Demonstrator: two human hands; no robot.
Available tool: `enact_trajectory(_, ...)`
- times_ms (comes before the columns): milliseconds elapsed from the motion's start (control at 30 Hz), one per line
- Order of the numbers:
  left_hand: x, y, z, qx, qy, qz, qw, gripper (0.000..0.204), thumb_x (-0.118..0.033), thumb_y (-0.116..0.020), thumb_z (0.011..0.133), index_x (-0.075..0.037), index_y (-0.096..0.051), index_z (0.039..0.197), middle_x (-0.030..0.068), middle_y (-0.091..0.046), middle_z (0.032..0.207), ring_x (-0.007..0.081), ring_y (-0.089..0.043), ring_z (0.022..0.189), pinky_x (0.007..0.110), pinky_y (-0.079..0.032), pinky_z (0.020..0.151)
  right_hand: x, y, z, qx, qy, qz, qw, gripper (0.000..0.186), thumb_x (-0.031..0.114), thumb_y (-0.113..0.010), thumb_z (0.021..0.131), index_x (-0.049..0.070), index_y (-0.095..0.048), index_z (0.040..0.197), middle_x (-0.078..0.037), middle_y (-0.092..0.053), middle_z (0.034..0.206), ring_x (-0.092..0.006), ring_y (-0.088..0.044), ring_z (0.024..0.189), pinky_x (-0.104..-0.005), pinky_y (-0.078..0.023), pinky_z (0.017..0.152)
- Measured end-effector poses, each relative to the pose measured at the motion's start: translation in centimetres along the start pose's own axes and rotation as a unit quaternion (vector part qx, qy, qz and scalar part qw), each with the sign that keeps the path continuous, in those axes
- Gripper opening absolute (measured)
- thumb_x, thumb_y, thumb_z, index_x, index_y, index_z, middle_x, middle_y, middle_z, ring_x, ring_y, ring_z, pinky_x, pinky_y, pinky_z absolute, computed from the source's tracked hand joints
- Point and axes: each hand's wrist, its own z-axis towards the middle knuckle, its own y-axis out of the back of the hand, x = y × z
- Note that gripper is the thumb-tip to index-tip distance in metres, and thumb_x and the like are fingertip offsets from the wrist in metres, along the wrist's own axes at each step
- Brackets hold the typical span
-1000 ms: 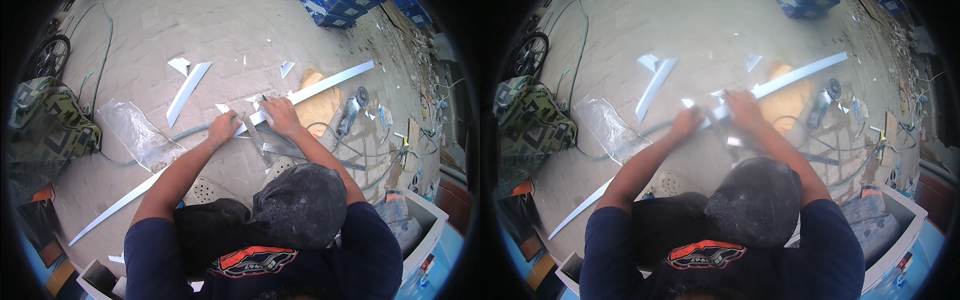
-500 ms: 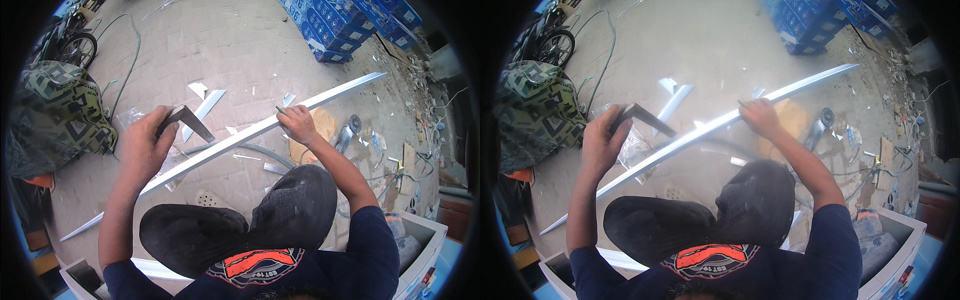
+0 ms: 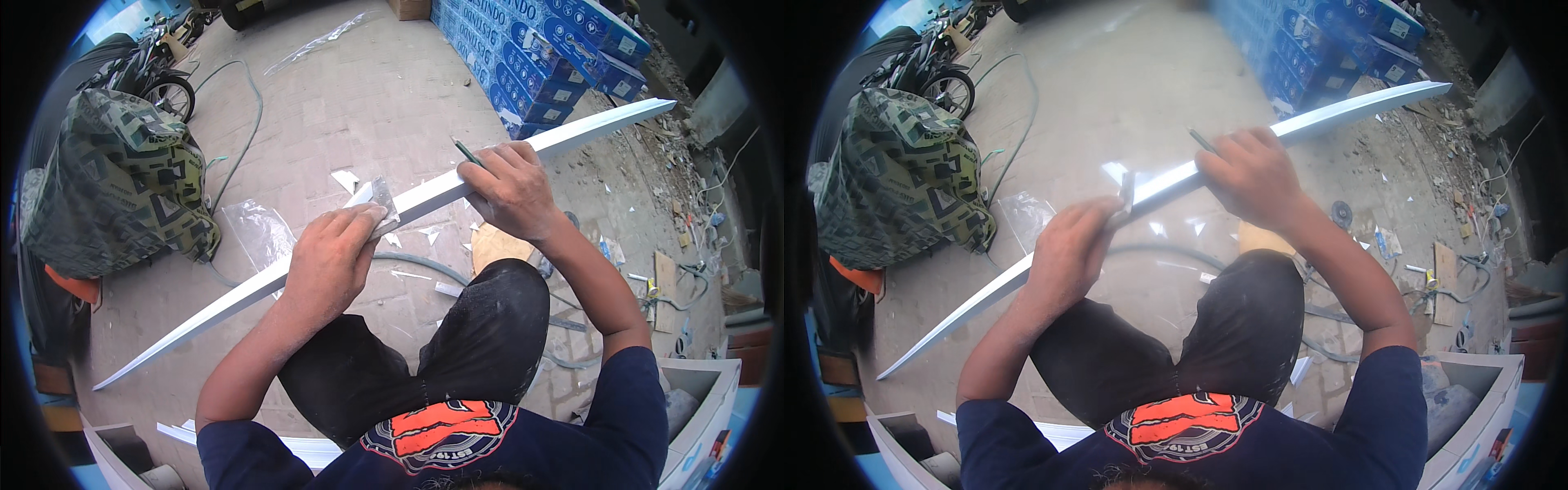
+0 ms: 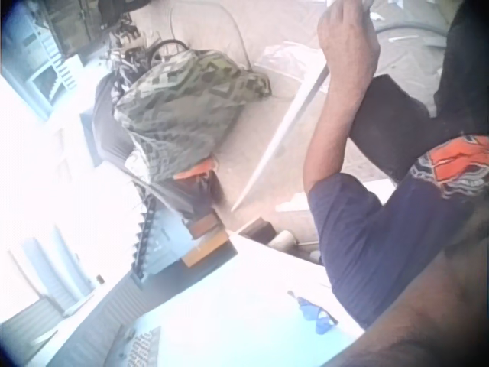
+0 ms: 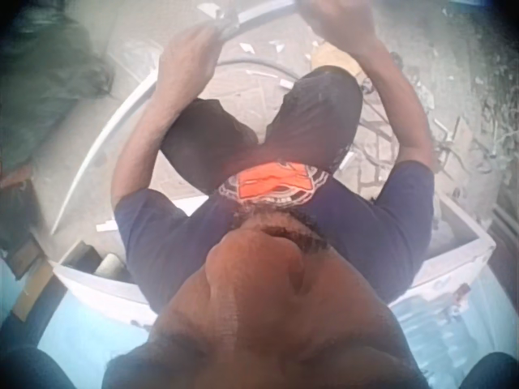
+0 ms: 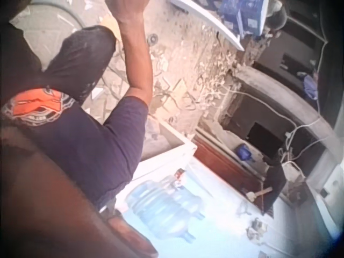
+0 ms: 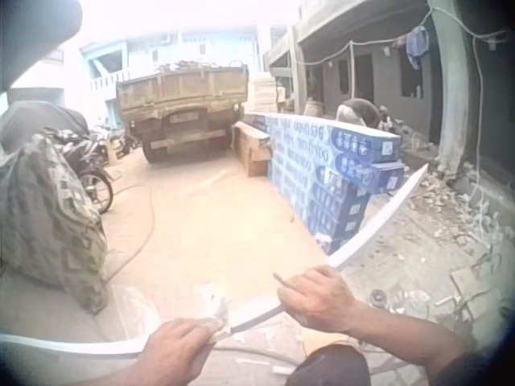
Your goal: The person measures and marks a long white metal profile using a tape measure and a square ruler. They then use an angle grinder to cut the profile at the marked points. The person repeats this process to create several smaller pieces.
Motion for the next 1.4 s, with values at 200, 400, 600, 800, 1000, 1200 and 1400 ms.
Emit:
enact_trajectory(200, -2.6, 3.8, -1.9, 0.138, 0.001, -0.112, 0.984, 0.061, -0.006, -0.071, 0.098, -0.016, -0.058, 0.156, 0.0136, -0.064, 0.154, 0.0392, -0.064, 0.135, 0.047, -0.053, 0.114, 2.6, 4.8, -1.6, -0.017, -0.013, -0.018, 1.000, 0.013, 0.015, -0.074, 0.084, 0.015, -0.065, 0.093, -0.001, -0.064, 0.090, -0.0208, -0.063, 0.080, -0.0383, -0.048, 0.082)
enact_trajectory(400, -3.2, 3.3, -2.7, 0.149, 0.009, -0.068, 0.986, 0.071, 0.001, -0.070, 0.092, -0.019, -0.056, 0.158, 0.0131, -0.061, 0.157, 0.0387, -0.063, 0.137, 0.049, -0.054, 0.114, 3.6, 6.1, -3.1, 0.067, -0.057, 0.003, 0.996, 0.040, 0.019, -0.093, 0.075, 0.016, -0.072, 0.108, -0.004, -0.074, 0.107, -0.0236, -0.071, 0.104, -0.0413, -0.048, 0.095)
enact_trajectory(600, -3.1, 2.6, -2.8, 0.092, -0.021, -0.070, 0.993, 0.073, 0.006, -0.070, 0.088, -0.018, -0.059, 0.156, 0.0124, -0.065, 0.154, 0.0384, -0.066, 0.132, 0.048, -0.057, 0.109, 3.7, 5.8, -2.8, 0.046, -0.064, 0.007, 0.997, 0.037, 0.019, -0.092, 0.077, 0.015, -0.072, 0.108, -0.005, -0.074, 0.110, -0.0236, -0.071, 0.105, -0.0422, -0.048, 0.095)
enact_trajectory(800, -3.3, 2.3, -2.8, 0.085, -0.022, -0.056, 0.995, 0.071, 0.005, -0.070, 0.088, -0.017, -0.060, 0.155, 0.0122, -0.066, 0.153, 0.0375, -0.067, 0.131, 0.048, -0.057, 0.108, 3.9, 5.5, -3.2, 0.042, -0.065, 0.014, 0.997, 0.038, 0.019, -0.093, 0.076, 0.015, -0.072, 0.108, -0.005, -0.075, 0.110, -0.0236, -0.071, 0.108, -0.0426, -0.047, 0.096)
enact_trajectory(1000, -3.3, 2.2, -2.6, 0.094, -0.021, -0.059, 0.994, 0.071, 0.007, -0.068, 0.088, -0.016, -0.059, 0.155, 0.0128, -0.065, 0.154, 0.0384, -0.067, 0.129, 0.048, -0.056, 0.109, 3.9, 5.5, -3.2, 0.045, -0.072, 0.017, 0.996, 0.039, 0.020, -0.093, 0.076, 0.016, -0.073, 0.110, -0.005, -0.075, 0.110, -0.0242, -0.071, 0.108, -0.0427, -0.047, 0.097)
enact_trajectory(1200, -3.0, 2.1, -2.9, 0.082, -0.025, -0.066, 0.994, 0.072, 0.010, -0.067, 0.086, -0.013, -0.060, 0.154, 0.0142, -0.064, 0.154, 0.0392, -0.067, 0.129, 0.050, -0.056, 0.110, 3.8, 5.5, -3.0, 0.050, -0.064, 0.024, 0.996, 0.041, 0.019, -0.093, 0.076, 0.015, -0.073, 0.111, -0.005, -0.074, 0.111, -0.0248, -0.071, 0.109, -0.0429, -0.046, 0.097)
enact_trajectory(1400, -2.9, 2.2, -3.1, 0.074, -0.013, -0.108, 0.991, 0.071, 0.011, -0.062, 0.089, -0.016, -0.060, 0.155, 0.0170, -0.065, 0.152, 0.0422, -0.065, 0.129, 0.050, -0.052, 0.112, 3.9, 5.5, -2.9, 0.056, -0.064, 0.026, 0.996, 0.043, 0.017, -0.093, 0.074, 0.015, -0.073, 0.112, -0.006, -0.074, 0.109, -0.0253, -0.071, 0.107, -0.0422, -0.045, 0.097)
